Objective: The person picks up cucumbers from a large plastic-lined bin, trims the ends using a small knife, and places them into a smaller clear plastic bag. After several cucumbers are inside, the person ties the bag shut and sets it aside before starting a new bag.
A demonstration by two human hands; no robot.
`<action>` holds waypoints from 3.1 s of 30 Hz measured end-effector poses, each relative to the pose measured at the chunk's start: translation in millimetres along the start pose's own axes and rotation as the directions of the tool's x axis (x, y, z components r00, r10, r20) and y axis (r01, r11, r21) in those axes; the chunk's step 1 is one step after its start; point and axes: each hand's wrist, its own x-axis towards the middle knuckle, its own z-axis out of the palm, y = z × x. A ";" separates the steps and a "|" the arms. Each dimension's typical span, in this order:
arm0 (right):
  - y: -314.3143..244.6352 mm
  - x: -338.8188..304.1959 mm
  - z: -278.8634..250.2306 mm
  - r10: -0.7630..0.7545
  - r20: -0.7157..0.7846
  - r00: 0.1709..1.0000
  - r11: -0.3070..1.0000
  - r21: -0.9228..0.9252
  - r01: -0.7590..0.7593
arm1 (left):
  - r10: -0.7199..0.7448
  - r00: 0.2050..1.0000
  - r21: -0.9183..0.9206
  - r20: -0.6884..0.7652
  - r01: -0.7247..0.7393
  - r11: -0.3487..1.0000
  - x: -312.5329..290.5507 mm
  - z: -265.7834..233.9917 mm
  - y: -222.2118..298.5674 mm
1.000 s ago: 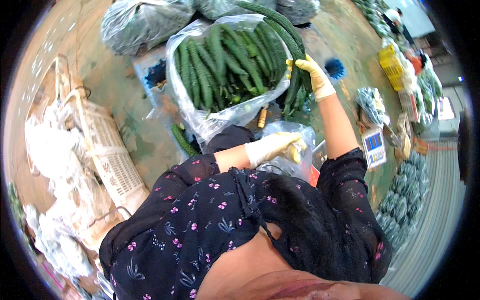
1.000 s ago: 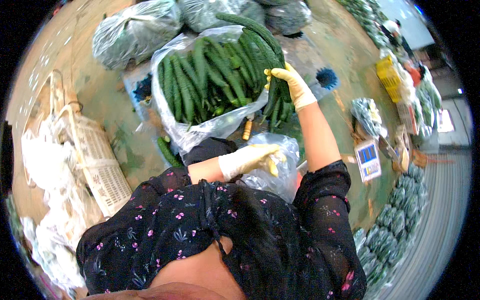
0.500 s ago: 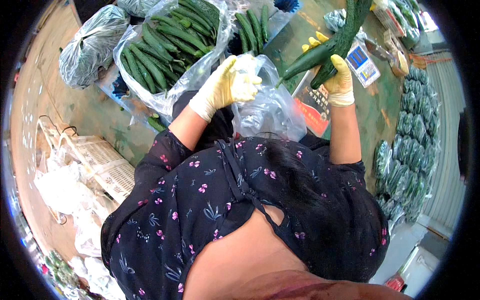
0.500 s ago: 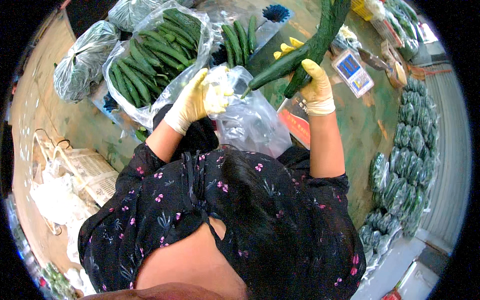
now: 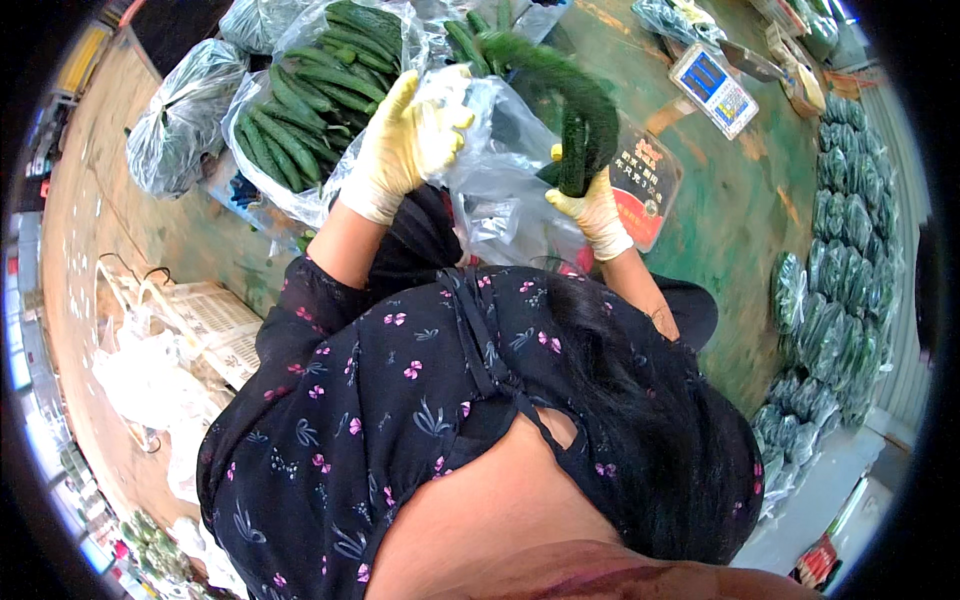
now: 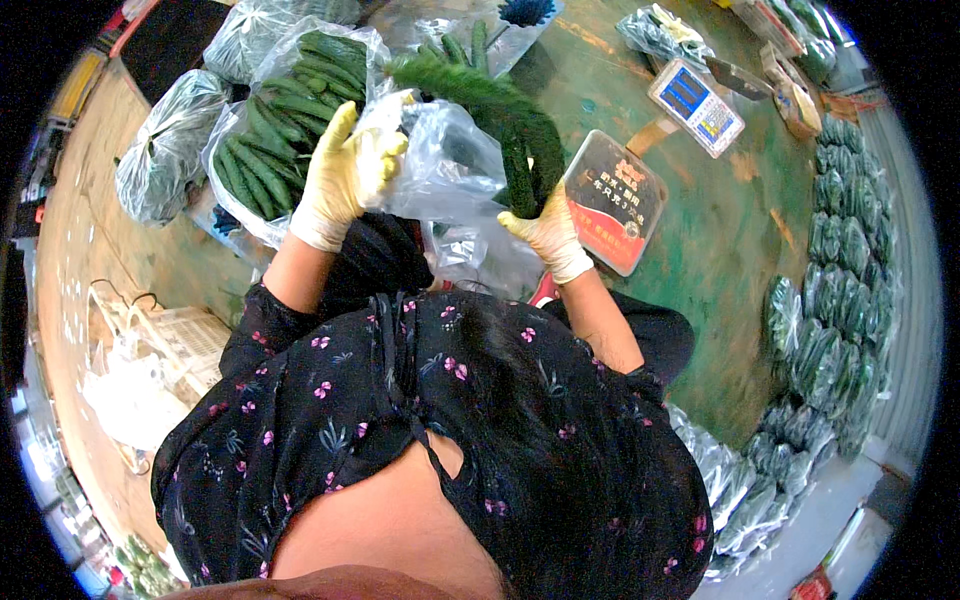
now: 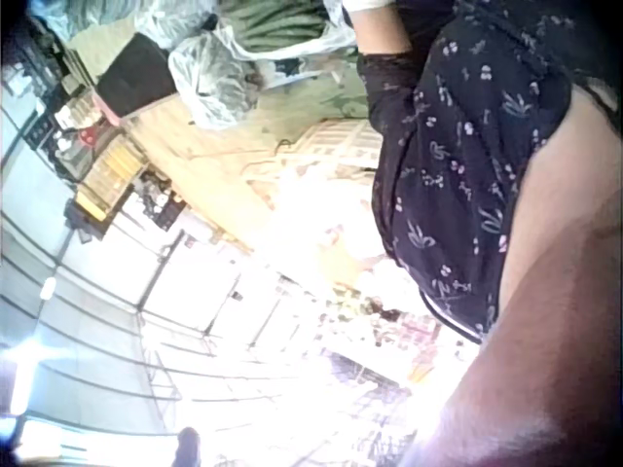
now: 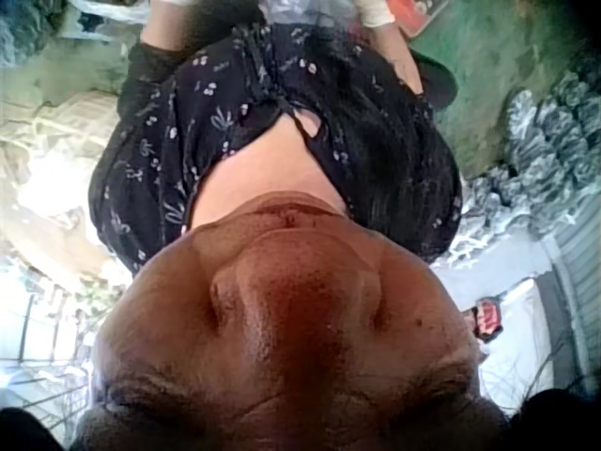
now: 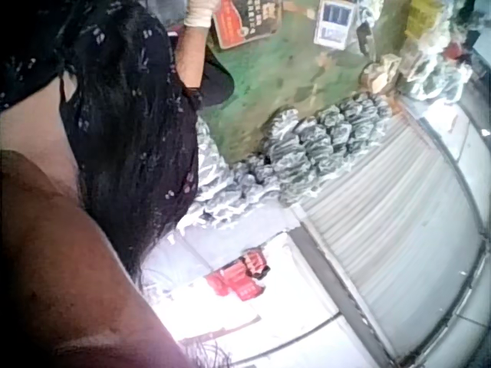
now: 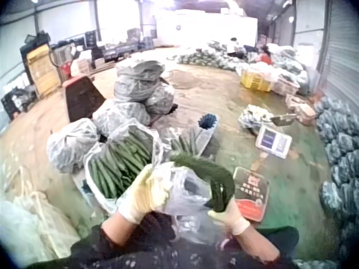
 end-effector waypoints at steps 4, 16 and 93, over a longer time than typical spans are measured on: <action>7.9 -11.4 -32.5 0.131 -0.086 0.988 0.944 -0.295 -0.151 | -0.108 0.994 -0.002 -0.021 0.108 0.994 5.5 -11.4 -0.8; -55.8 -27.2 -52.5 0.098 0.019 0.995 0.995 -0.023 -0.098 | -0.100 0.980 0.232 -0.173 0.139 0.963 9.3 -31.1 -25.1; 159.6 264.4 23.0 0.746 -0.232 0.624 0.608 -0.146 -0.781 | -0.013 0.853 0.400 -0.522 0.258 0.879 28.7 -53.5 -34.5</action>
